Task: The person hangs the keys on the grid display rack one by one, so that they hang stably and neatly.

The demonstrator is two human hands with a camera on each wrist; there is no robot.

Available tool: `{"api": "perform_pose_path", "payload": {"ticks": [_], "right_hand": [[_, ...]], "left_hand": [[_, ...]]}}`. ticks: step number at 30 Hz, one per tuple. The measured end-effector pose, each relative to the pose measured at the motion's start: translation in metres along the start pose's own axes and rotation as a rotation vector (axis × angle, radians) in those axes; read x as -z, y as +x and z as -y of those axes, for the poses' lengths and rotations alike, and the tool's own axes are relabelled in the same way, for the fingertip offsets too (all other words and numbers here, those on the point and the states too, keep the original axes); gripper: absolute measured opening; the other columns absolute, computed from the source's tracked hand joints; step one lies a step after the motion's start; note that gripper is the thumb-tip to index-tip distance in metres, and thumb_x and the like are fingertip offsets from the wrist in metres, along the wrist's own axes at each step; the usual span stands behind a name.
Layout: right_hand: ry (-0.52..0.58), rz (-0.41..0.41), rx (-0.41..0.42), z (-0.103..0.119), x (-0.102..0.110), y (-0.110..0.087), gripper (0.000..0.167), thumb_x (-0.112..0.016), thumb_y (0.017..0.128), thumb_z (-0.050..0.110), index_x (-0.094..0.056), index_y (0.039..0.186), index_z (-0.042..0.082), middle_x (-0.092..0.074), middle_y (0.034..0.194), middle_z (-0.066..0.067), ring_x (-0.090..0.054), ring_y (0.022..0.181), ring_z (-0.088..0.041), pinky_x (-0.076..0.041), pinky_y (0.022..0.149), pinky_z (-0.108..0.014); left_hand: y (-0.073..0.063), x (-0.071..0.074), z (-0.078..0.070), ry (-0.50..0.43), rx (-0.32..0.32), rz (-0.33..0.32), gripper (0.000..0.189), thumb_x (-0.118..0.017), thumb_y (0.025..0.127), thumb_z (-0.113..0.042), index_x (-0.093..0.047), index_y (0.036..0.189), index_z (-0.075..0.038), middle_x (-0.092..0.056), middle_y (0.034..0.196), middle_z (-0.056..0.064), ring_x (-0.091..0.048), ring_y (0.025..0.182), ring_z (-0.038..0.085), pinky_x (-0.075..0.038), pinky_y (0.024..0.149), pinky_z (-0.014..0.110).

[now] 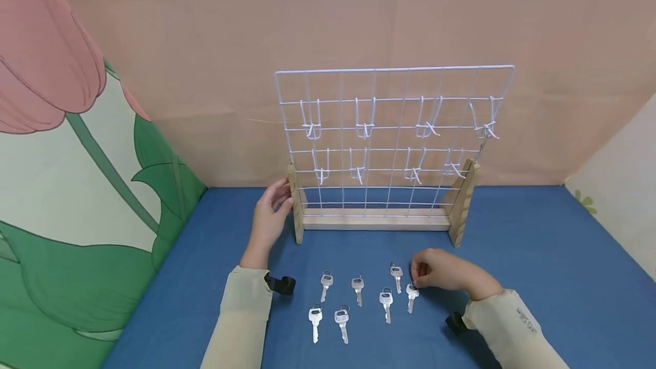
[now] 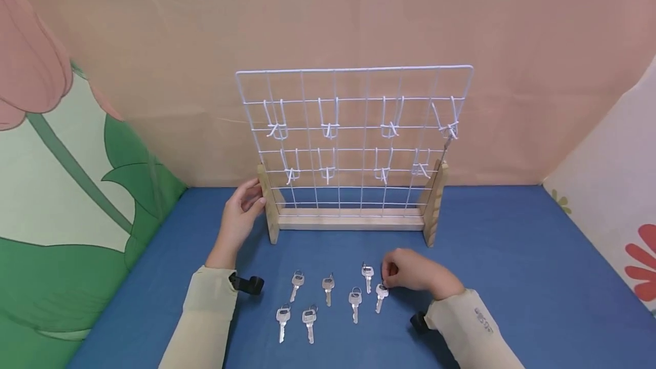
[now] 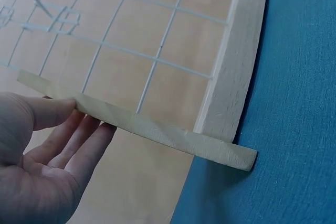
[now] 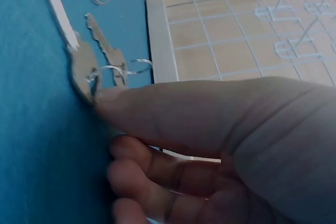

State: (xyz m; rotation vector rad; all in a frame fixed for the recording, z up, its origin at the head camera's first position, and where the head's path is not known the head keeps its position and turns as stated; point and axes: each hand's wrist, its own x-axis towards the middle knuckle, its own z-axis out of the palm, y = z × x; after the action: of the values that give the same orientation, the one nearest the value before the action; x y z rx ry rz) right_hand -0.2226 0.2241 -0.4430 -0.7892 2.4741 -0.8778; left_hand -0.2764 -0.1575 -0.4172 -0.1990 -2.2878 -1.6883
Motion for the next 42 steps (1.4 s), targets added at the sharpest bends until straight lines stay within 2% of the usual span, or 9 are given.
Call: {"api": "perform_pose_path", "payload": {"ticks": [7,11,16,19,24,26,33,37,42], "right_hand": [[0.040,0.049,0.016,0.002,0.002,-0.001,0.014,-0.068,0.097,0.010,-0.063,0.083,0.013,-0.056,0.074,0.006,-0.051,0.064,-0.009,-0.044,0.057,-0.025],[0.027,0.003,0.049,0.004,0.005,-0.003,0.014,-0.063,0.100,0.010,-0.062,0.087,0.014,-0.056,0.076,0.005,-0.052,0.066,-0.008,-0.047,0.057,-0.026],[-0.048,-0.168,0.139,0.007,0.013,-0.002,0.010,-0.062,0.102,0.014,-0.059,0.093,0.016,-0.056,0.087,0.008,-0.052,0.078,-0.006,-0.047,0.064,-0.025],[-0.062,-0.285,0.161,0.009,0.017,-0.001,0.007,-0.063,0.102,0.015,-0.058,0.096,0.015,-0.057,0.091,0.008,-0.054,0.082,-0.008,-0.050,0.067,-0.027],[-0.091,-0.471,0.192,0.013,0.021,-0.001,0.010,-0.068,0.097,0.007,-0.061,0.097,0.015,-0.058,0.094,0.008,-0.057,0.085,-0.008,-0.055,0.074,-0.028],[-0.085,-0.539,0.213,0.014,0.021,-0.002,0.014,-0.068,0.095,0.004,-0.061,0.099,0.015,-0.058,0.095,0.008,-0.057,0.084,-0.008,-0.055,0.073,-0.027],[0.076,-0.679,0.235,0.019,0.026,-0.011,0.011,-0.064,0.098,0.000,-0.061,0.102,0.009,-0.059,0.090,0.000,-0.055,0.072,-0.013,-0.050,0.061,-0.023],[0.129,-0.759,0.246,0.021,0.038,-0.019,0.008,-0.062,0.098,-0.002,-0.061,0.104,0.004,-0.061,0.091,-0.005,-0.056,0.073,-0.014,-0.051,0.062,-0.020],[0.207,-0.855,0.321,0.023,0.058,-0.026,0.010,-0.059,0.097,-0.010,-0.059,0.105,-0.004,-0.063,0.092,-0.008,-0.059,0.075,-0.012,-0.053,0.065,-0.017]], "left_hand": [[-0.003,0.002,0.002,-0.004,0.015,-0.006,0.049,-0.060,0.101,0.000,-0.049,0.148,-0.006,-0.056,0.141,0.019,-0.058,0.128,0.036,-0.056,0.096,0.047],[0.000,0.002,0.001,0.002,-0.014,-0.003,0.047,-0.059,0.102,-0.002,-0.050,0.148,-0.005,-0.056,0.142,0.019,-0.057,0.128,0.036,-0.056,0.095,0.047],[0.000,0.004,-0.002,0.029,-0.022,-0.016,0.046,-0.059,0.102,-0.002,-0.050,0.147,-0.004,-0.057,0.142,0.020,-0.058,0.128,0.036,-0.056,0.096,0.049],[0.000,0.005,-0.003,0.042,-0.026,-0.031,0.047,-0.059,0.101,-0.002,-0.051,0.147,-0.005,-0.057,0.142,0.020,-0.058,0.127,0.036,-0.055,0.096,0.050],[0.001,0.006,-0.003,0.056,-0.040,-0.044,0.047,-0.060,0.101,-0.002,-0.051,0.147,-0.005,-0.058,0.141,0.019,-0.059,0.126,0.035,-0.056,0.096,0.049],[0.001,0.005,-0.003,0.061,-0.043,-0.050,0.047,-0.061,0.101,-0.002,-0.051,0.147,-0.006,-0.059,0.140,0.018,-0.060,0.126,0.035,-0.056,0.095,0.048],[0.000,-0.001,-0.004,0.046,-0.048,-0.040,0.047,-0.061,0.100,0.000,-0.051,0.146,-0.005,-0.059,0.140,0.020,-0.060,0.125,0.036,-0.056,0.096,0.049],[0.001,-0.004,-0.003,0.040,-0.048,-0.036,0.047,-0.060,0.101,0.000,-0.051,0.147,-0.004,-0.058,0.140,0.021,-0.060,0.126,0.036,-0.055,0.096,0.049],[0.000,-0.004,-0.004,0.033,-0.050,-0.043,0.047,-0.059,0.100,0.002,-0.051,0.146,-0.002,-0.059,0.139,0.021,-0.060,0.125,0.037,-0.056,0.096,0.049]]}}
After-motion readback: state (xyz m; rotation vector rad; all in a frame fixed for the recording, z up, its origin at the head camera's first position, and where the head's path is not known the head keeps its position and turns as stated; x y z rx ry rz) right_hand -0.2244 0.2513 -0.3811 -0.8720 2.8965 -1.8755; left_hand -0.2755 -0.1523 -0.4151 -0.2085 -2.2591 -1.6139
